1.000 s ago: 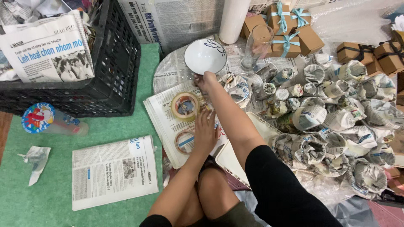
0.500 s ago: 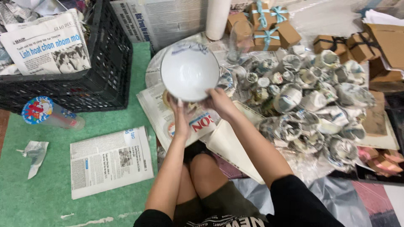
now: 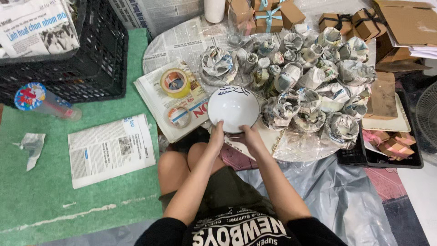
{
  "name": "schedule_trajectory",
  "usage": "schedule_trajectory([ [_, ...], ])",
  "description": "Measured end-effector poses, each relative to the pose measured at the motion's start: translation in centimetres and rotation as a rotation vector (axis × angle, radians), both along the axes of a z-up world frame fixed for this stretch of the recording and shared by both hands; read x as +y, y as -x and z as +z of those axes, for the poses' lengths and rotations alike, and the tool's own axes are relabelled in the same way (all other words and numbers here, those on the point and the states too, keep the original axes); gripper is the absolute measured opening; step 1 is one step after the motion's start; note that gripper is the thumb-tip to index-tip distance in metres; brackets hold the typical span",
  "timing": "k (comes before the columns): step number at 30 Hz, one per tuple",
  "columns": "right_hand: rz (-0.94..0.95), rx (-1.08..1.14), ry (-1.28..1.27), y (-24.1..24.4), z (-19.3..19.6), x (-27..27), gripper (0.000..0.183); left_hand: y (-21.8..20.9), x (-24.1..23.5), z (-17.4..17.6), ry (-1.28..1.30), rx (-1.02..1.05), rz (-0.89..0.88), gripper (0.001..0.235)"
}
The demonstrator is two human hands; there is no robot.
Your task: The person sits on the floor and wraps small white bowls with newspaper, securing each with tape. They repeatedly fold the paper around the bowl, apply tape, and place the wrapped items into a pile.
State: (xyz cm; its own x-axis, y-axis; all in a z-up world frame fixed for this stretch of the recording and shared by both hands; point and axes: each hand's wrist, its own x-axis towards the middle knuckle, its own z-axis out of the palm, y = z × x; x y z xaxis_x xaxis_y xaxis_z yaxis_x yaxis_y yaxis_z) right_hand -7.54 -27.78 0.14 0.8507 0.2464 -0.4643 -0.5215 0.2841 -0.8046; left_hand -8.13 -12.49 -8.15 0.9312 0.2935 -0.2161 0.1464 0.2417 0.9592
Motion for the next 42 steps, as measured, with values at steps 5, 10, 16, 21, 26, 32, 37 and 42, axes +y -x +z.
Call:
schedule_trajectory([
  [5, -0.014, 0.019, -0.001, -1.0, -3.5, -2.2, 0.037, 0.6, 1.7, 2.1, -0.453, 0.2, -0.32, 0.066],
  [10, 0.036, 0.073, -0.019, -0.7, -5.3, -3.2, 0.039, 1.0, 5.1, 6.2, -0.822, 0.381, -0.24, 0.058],
  [16, 0.061, 0.073, 0.014, -0.6, -6.1, -4.1, 0.04, -0.3, 10.5, 5.7, -1.335, 0.394, 0.035, 0.069],
  [21, -0.008, 0.018, 0.035, -0.3, -5.8, -3.1, 0.043, -1.7, 12.7, 2.0, -1.418, 0.419, -0.044, 0.043],
  [26, -0.058, 0.053, 0.056, 0.9, -4.9, -2.9, 0.049, -1.4, 12.7, 1.3, -1.333, 0.187, 0.098, 0.028],
  [32, -0.04, -0.026, 0.01, 0.9, -4.8, -2.7, 0.05, -0.7, 10.8, 6.5, -1.254, 0.02, 0.026, 0.026],
  [37, -0.165, -0.042, 0.032, -0.3, -5.3, -2.0, 0.055, -0.6, 8.1, 8.9, -0.986, -0.041, -0.053, 0.041],
  [42, -0.199, -0.117, 0.003, -0.5, -6.0, -2.2, 0.058, -1.7, 5.6, 7.5, -0.506, -0.156, -0.129, 0.03],
])
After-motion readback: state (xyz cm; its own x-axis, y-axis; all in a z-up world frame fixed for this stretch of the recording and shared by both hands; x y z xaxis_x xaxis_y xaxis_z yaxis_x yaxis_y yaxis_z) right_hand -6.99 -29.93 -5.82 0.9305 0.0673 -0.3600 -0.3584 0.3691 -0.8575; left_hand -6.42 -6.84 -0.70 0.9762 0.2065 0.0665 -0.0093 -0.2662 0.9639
